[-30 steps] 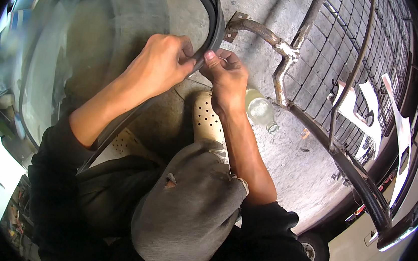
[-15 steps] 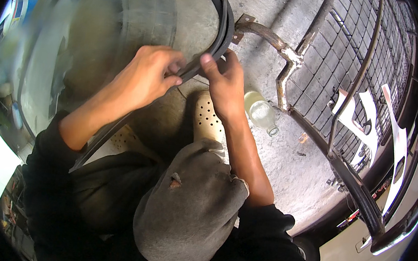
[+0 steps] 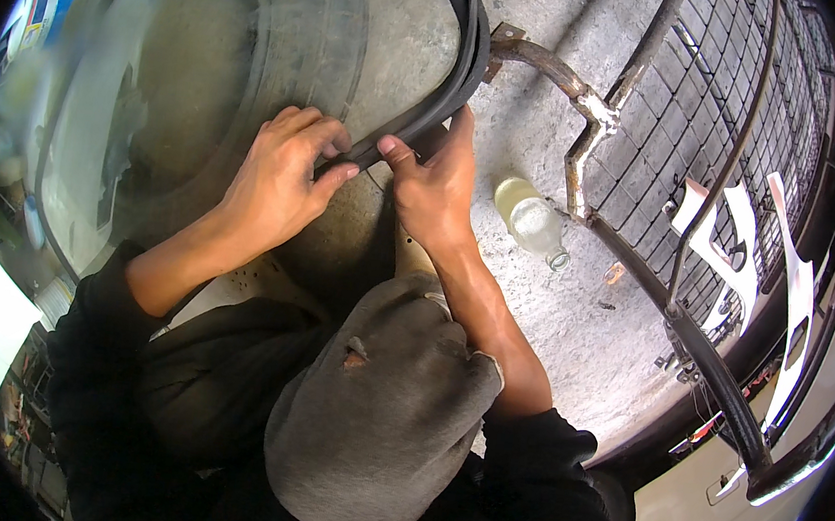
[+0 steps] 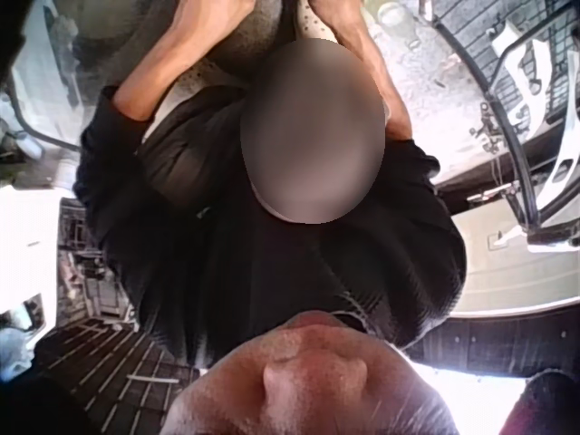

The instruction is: The person installs a black rubber seal around the perimeter of a car windshield. They press the seal into place by hand, working along the edges and corners to ensure it is seated properly.

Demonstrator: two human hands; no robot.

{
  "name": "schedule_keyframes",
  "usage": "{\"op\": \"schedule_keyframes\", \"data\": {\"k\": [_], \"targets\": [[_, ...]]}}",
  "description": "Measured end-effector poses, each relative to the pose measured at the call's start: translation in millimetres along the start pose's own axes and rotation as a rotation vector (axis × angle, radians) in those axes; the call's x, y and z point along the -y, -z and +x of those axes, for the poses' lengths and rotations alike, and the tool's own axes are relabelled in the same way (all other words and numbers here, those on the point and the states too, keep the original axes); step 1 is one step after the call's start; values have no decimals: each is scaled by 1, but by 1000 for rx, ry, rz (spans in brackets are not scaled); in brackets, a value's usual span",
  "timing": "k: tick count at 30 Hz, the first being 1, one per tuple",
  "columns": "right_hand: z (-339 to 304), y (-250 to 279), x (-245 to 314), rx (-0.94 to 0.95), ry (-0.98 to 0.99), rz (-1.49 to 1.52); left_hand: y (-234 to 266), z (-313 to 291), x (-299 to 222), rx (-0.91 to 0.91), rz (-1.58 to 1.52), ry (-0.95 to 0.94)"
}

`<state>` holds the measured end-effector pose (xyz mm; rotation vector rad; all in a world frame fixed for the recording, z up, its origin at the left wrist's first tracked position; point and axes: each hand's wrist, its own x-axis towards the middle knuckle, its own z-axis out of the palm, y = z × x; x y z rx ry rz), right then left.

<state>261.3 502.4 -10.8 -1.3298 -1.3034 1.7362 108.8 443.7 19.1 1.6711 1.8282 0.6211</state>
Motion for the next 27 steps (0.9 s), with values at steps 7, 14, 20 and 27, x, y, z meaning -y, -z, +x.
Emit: {"op": "schedule_keyframes", "data": {"k": [7, 14, 20, 27], "targets": [[0, 0, -7, 0, -86, 166, -3, 1, -2, -6, 50, 9], [-3, 8, -14, 96, -174, 319, -5, 15, 4, -53, 13, -53], [-5, 6, -8, 108, -156, 353, -4, 23, -8, 31, 139, 77], [0, 6, -7, 96, -172, 294, -5, 25, -9, 83, 124, 130]]}}
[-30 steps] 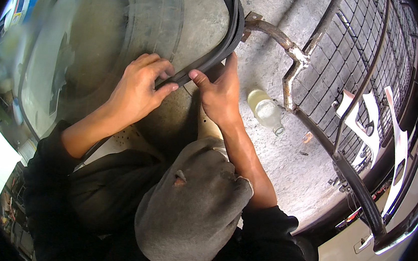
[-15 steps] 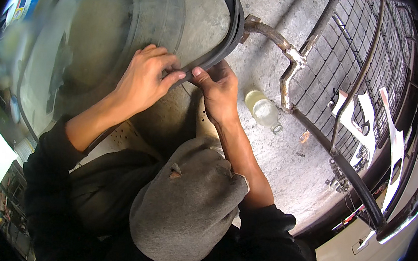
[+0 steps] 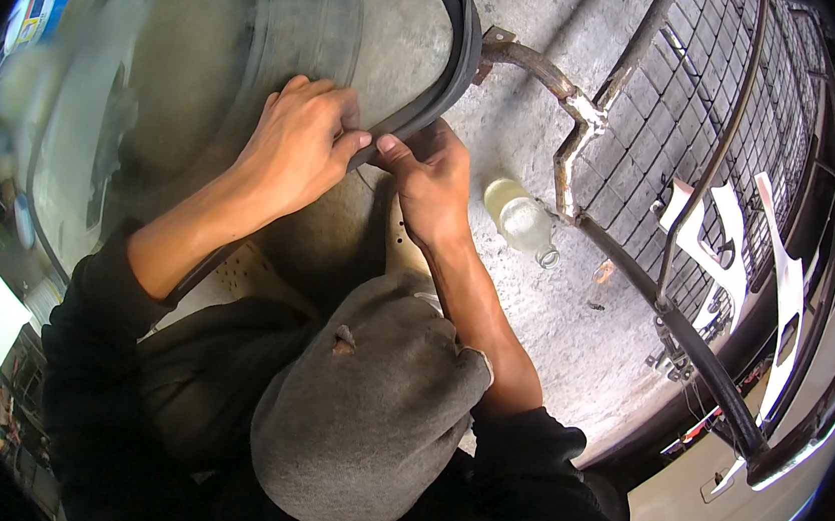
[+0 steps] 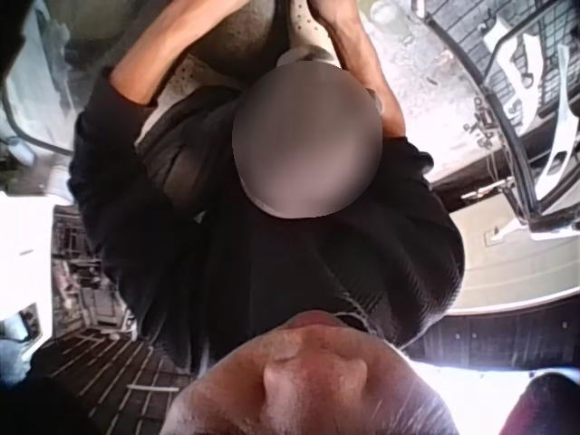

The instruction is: The person installs a black rubber seal around the perimeter of a car windshield. They press the seal into place by hand, working along the edges and corners to ensure it is seated properly.

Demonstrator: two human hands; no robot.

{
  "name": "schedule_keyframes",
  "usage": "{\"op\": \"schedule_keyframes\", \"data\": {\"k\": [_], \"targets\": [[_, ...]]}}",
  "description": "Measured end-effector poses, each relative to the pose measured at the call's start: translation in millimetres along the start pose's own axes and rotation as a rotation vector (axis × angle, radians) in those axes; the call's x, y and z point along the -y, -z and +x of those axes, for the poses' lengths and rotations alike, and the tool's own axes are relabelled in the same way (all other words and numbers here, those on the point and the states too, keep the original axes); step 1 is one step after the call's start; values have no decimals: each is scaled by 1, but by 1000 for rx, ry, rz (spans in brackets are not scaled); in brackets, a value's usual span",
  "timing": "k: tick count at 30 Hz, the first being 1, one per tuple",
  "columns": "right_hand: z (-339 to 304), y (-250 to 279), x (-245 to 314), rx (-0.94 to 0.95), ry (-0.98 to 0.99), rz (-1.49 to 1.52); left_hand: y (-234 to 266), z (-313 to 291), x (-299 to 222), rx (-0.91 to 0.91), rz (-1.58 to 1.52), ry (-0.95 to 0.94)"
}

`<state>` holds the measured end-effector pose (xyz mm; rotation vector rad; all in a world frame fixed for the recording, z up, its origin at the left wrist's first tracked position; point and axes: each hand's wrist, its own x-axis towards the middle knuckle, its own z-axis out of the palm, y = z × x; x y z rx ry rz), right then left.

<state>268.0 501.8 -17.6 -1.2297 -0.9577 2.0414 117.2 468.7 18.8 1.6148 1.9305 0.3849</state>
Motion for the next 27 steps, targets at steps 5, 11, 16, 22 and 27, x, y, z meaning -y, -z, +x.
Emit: {"op": "schedule_keyframes", "data": {"k": [5, 11, 16, 22, 27], "targets": [[1, -5, 12, -37, -62, -100, 0, 1, 6, 3, -9, -21], [7, -3, 14, -69, -90, -129, 0, 1, 10, -7, -40, -140], [10, 3, 3, 3, -5, -24, 10, 11, 7, 151, -139, -14], [10, 12, -4, 70, 4, 23, 7, 4, 0, 74, -55, -25], [9, 5, -4, -4, 9, -14, 12, 5, -1, 197, -29, 16]]}}
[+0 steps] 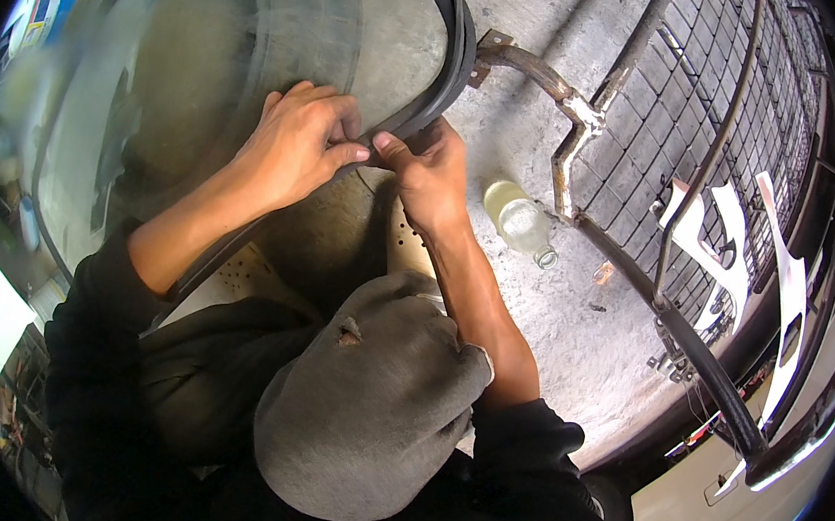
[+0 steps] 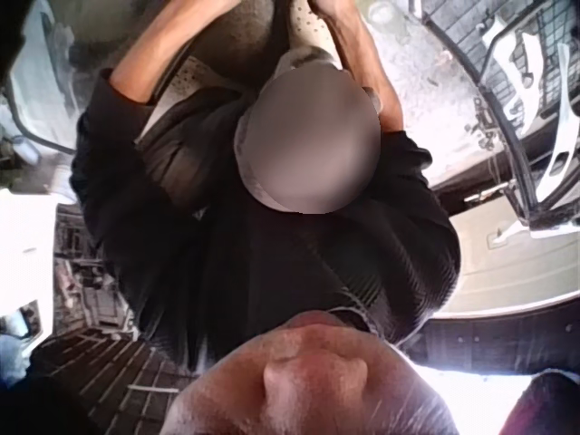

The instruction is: The person installs a black rubber seal around the perimeter of a car windshield. They press the seal into place by hand, working along the edges and corners to ensure it is seated properly.

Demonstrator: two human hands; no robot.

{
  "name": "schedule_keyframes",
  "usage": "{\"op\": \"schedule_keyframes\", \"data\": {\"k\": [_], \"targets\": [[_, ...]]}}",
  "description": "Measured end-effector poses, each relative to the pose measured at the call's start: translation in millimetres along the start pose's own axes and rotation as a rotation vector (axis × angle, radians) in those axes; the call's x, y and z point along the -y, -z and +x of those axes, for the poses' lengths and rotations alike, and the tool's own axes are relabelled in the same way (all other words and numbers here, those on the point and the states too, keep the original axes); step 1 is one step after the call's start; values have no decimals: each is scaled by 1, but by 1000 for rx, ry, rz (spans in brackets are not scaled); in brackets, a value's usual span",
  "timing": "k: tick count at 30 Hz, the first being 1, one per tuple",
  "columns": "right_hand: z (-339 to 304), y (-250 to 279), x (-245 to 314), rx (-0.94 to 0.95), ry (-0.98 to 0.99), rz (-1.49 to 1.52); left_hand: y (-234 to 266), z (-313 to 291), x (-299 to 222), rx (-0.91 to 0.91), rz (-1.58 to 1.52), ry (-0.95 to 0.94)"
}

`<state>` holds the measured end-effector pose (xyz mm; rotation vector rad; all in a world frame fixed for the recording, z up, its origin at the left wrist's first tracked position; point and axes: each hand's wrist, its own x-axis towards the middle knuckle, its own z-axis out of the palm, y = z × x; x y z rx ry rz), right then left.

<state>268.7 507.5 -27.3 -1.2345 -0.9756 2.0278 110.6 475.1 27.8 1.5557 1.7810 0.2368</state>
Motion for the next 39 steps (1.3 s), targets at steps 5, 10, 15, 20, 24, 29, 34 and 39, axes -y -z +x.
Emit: {"op": "schedule_keyframes", "data": {"k": [5, 10, 15, 20, 24, 29, 34, 39], "targets": [[3, 3, 6, 77, -88, 67, 1, 2, 7, -19, -20, -72], [-6, 24, -5, 179, -171, 48, 7, -2, 23, -60, -224, -163], [-13, 14, -15, 56, -55, 63, -4, -6, 29, -271, -118, -297], [-10, 6, -2, -64, 30, -204, -10, 13, 23, -272, -90, -383], [-12, 3, 0, -60, 36, -158, -6, 27, 27, -203, -62, -567], [-13, 17, 9, 3, -147, -54, 7, 45, 27, -84, -7, -728], [-14, 14, 27, -37, 7, -472, 9, 47, 28, -19, 107, -821], [-18, 6, 33, -191, -12, -746, 13, 55, 30, -9, 257, -932]]}}
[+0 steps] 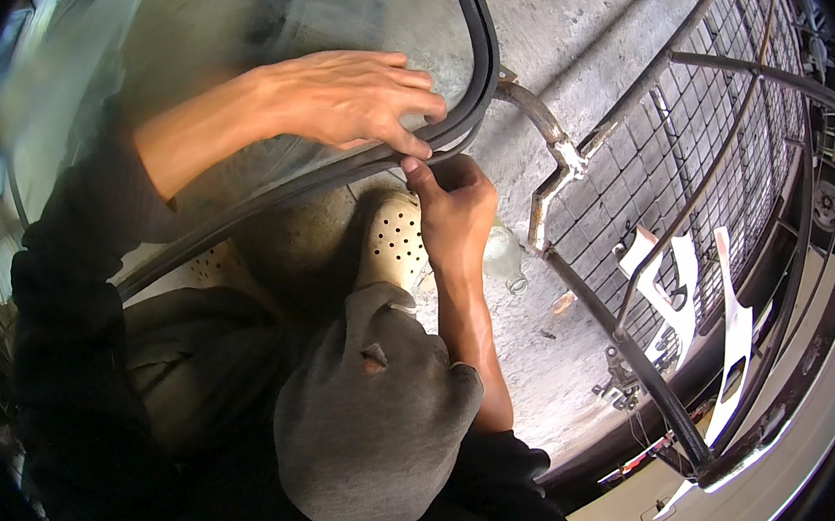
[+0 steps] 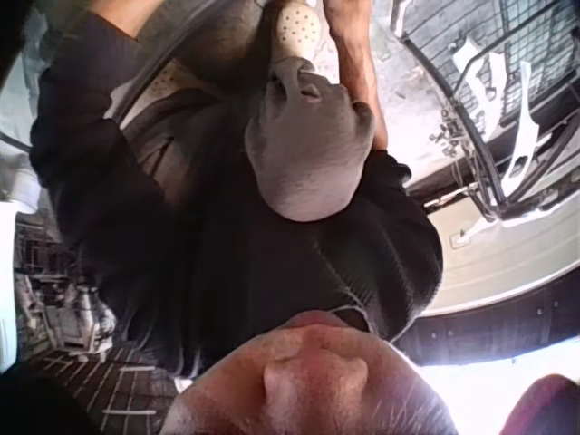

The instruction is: The person installs a black rubber seal around the perimeter of a car windshield. They press the seal into place by hand, working along the edges and corners to ensure it is seated properly.

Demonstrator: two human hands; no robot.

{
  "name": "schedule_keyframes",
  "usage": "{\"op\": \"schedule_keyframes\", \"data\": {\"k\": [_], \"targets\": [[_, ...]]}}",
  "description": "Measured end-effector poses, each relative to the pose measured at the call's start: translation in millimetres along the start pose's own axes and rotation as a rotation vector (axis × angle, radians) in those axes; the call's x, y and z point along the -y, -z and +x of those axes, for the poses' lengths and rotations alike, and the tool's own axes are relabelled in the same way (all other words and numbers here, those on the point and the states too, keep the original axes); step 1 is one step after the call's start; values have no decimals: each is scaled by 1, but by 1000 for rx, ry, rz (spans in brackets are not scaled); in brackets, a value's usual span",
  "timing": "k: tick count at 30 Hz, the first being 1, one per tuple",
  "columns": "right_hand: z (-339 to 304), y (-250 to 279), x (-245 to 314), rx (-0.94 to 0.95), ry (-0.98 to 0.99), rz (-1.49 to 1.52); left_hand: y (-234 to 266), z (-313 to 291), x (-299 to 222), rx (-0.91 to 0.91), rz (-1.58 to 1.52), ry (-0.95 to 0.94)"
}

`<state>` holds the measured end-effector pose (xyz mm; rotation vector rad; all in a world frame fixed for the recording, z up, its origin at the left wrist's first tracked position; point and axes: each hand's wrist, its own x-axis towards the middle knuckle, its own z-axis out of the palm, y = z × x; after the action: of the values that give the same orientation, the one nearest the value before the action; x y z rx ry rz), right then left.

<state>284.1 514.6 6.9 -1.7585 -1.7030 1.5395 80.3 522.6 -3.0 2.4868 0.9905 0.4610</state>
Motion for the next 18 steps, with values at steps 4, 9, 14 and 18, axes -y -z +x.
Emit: {"op": "schedule_keyframes", "data": {"k": [4, 9, 14, 18], "targets": [[-4, -7, -3, -79, 45, 187, 1, -5, 7, 33, 64, -107], [-7, -19, -19, -90, 264, 589, -4, 0, 15, -31, 145, -215], [-5, -24, -30, -67, 428, 593, 1, 2, 21, 51, 175, -294], [-4, -24, -25, -64, 433, 584, 4, 10, 26, 74, 167, -362]]}}
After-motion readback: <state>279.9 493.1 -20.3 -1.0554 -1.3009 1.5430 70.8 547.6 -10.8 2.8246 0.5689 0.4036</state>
